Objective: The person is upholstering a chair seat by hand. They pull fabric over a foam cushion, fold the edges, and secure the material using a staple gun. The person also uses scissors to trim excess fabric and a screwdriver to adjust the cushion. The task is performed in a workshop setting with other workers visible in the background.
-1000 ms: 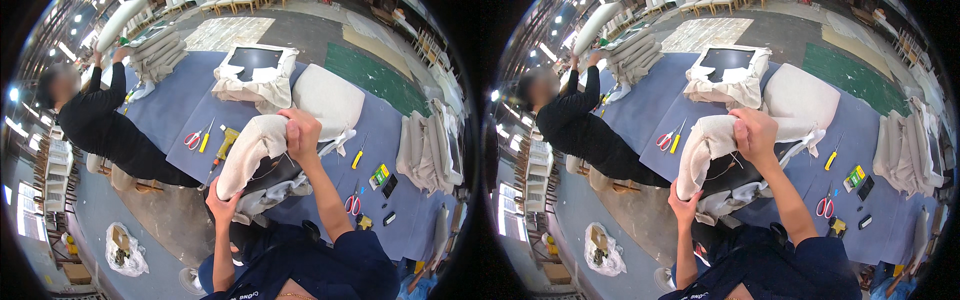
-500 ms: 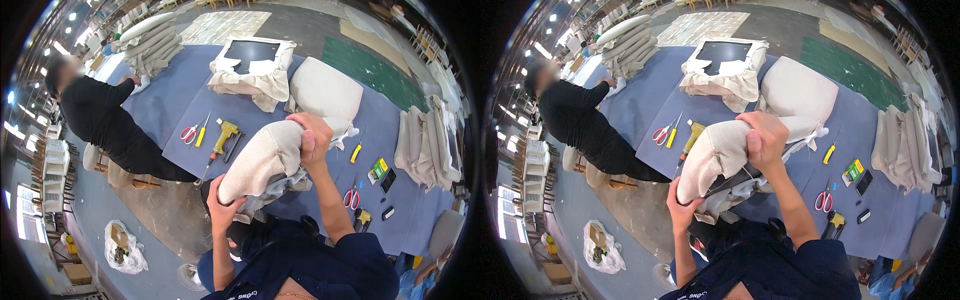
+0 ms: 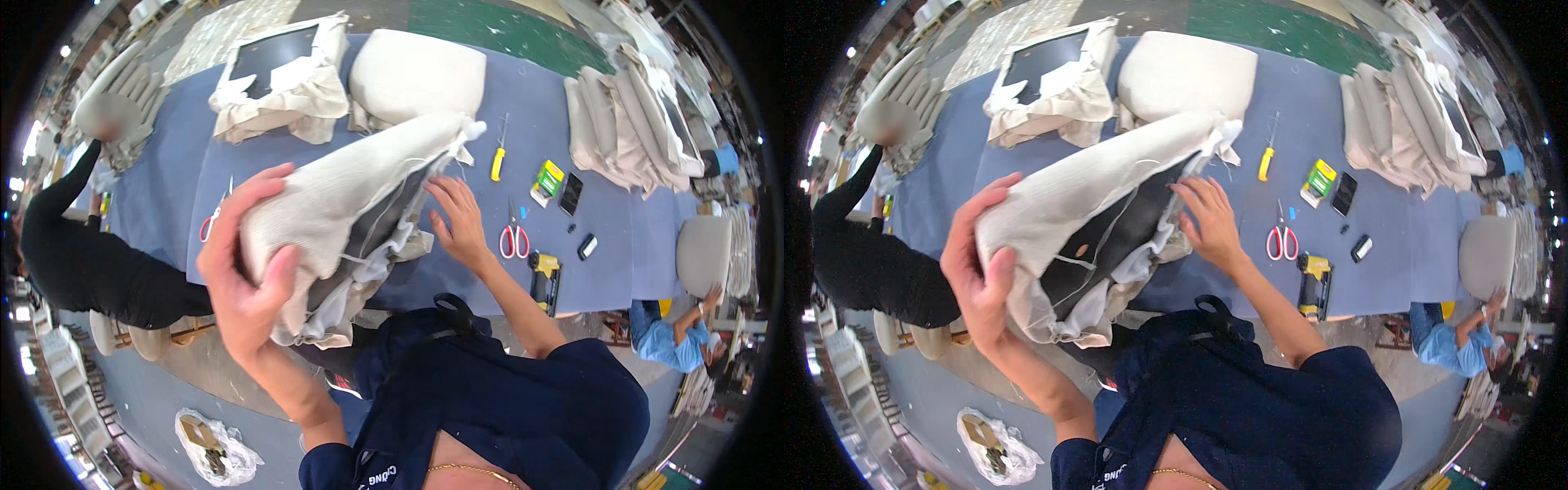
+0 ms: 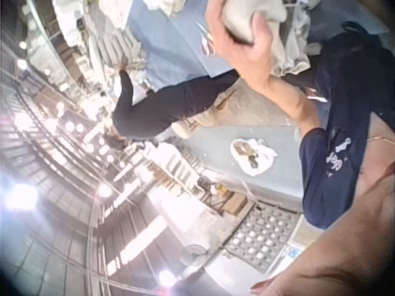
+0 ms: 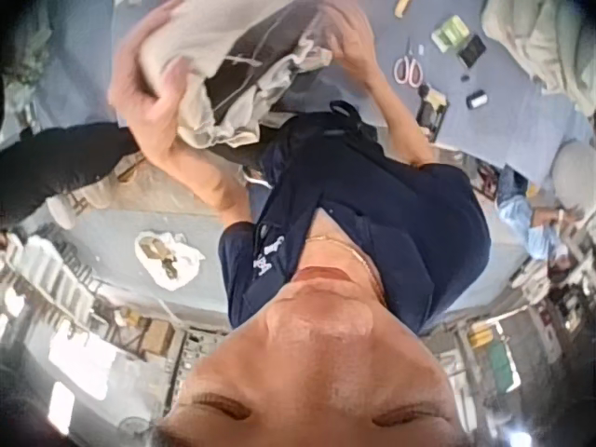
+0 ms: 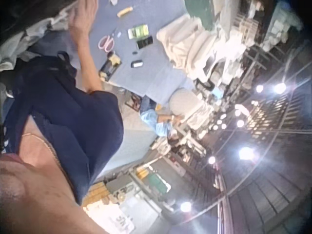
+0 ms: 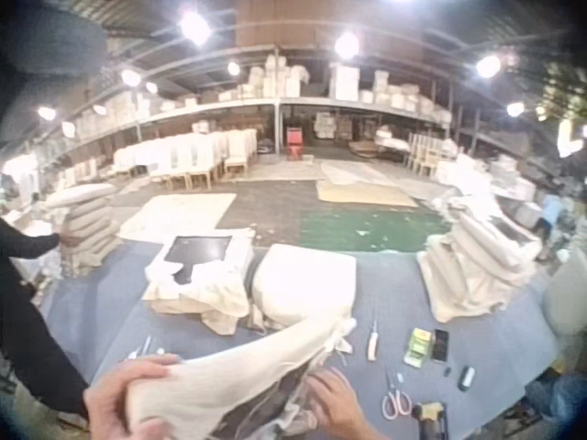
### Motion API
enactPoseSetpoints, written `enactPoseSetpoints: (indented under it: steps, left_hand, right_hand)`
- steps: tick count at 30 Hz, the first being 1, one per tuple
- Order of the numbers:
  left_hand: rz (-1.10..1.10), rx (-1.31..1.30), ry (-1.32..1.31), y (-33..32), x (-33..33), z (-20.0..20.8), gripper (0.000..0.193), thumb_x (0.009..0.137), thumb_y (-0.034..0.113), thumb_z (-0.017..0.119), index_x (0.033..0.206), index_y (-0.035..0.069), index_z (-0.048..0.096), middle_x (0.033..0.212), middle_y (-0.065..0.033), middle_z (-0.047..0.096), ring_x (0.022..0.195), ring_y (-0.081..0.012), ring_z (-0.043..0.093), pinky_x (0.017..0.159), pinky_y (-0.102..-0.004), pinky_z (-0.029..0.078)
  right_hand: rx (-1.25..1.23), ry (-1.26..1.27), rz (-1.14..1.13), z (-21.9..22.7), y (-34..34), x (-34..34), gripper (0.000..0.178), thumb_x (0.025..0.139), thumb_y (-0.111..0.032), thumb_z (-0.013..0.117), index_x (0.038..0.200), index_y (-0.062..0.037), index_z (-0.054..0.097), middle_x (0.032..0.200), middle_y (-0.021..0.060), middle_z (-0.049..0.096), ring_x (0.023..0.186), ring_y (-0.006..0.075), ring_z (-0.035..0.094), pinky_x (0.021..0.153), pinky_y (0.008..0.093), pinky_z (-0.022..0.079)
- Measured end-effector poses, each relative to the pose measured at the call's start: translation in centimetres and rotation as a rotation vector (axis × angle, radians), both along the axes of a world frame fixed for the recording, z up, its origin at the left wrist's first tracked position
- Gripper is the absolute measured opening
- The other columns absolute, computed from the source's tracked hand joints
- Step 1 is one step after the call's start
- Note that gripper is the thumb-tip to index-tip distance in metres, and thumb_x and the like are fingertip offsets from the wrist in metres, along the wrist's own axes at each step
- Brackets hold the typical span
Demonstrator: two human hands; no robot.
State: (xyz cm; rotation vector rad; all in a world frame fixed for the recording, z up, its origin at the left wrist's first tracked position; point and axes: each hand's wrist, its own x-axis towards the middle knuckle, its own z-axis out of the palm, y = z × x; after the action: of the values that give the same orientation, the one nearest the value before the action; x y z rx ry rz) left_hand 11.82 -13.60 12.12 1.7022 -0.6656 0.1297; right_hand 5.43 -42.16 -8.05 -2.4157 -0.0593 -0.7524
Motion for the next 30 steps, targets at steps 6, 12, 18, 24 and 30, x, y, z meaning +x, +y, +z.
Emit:
enactPoseSetpoints:
  steps: [6,12,18,24,30]
  left_hand:
    - [0.057,0.032,-0.043,0.8,1.4,-0.8,0.058,0.065,0.012,0.069,0.122,-0.001,0.062,0.127,-0.0193,0.065,0.116,-0.0242,0.061,0.102,-0.0356,0.045]
    - [-0.024,-0.010,0.021,0.3,2.9,-0.1,0.055,0.068,0.006,0.073,0.123,0.004,0.063,0.123,-0.0097,0.067,0.113,-0.0192,0.063,0.101,-0.0321,0.046]
    - [0.001,-0.011,0.044,0.9,2.8,-0.4,0.054,0.070,0.012,0.072,0.122,0.002,0.063,0.124,-0.0112,0.067,0.115,-0.0209,0.063,0.103,-0.0340,0.046]
    - [0.068,0.034,0.008,2.6,2.0,-0.7,0.054,0.069,0.009,0.070,0.122,0.004,0.064,0.121,-0.0083,0.068,0.113,-0.0192,0.063,0.103,-0.0335,0.046]
    - [0.045,-0.003,-0.004,2.3,2.7,-1.3,0.052,0.072,0.012,0.069,0.122,0.003,0.064,0.121,-0.0081,0.068,0.114,-0.0192,0.062,0.104,-0.0332,0.046]
  right_hand:
    - [0.043,0.505,-0.417,-14.4,-11.8,-8.1,0.048,0.082,-0.007,0.069,0.129,-0.0029,0.058,0.131,0.0213,0.057,0.121,0.0415,0.055,0.103,0.0461,0.046]
    - [-0.068,0.395,-0.399,-19.7,-19.9,-1.9,0.065,0.083,-0.013,0.072,0.142,-0.0091,0.047,0.125,0.0218,0.057,0.119,0.0414,0.056,0.100,0.0485,0.047]
    - [-0.246,0.880,-0.340,-24.2,-27.8,5.4,0.063,0.081,-0.028,0.074,0.140,-0.0178,0.053,0.121,0.0218,0.061,0.116,0.0422,0.058,0.095,0.0510,0.050]
    - [0.419,0.710,-0.279,-22.4,-25.8,7.1,0.033,0.091,-0.021,0.071,0.118,-0.0040,0.061,0.087,0.0115,0.068,0.077,0.0186,0.065,0.077,0.0345,0.057]
    - [1.569,0.055,-0.171,-10.1,-16.0,-1.4,0.051,0.094,-0.013,0.067,0.138,-0.0064,0.042,0.098,0.0134,0.064,0.083,0.0204,0.066,0.085,0.0392,0.059]
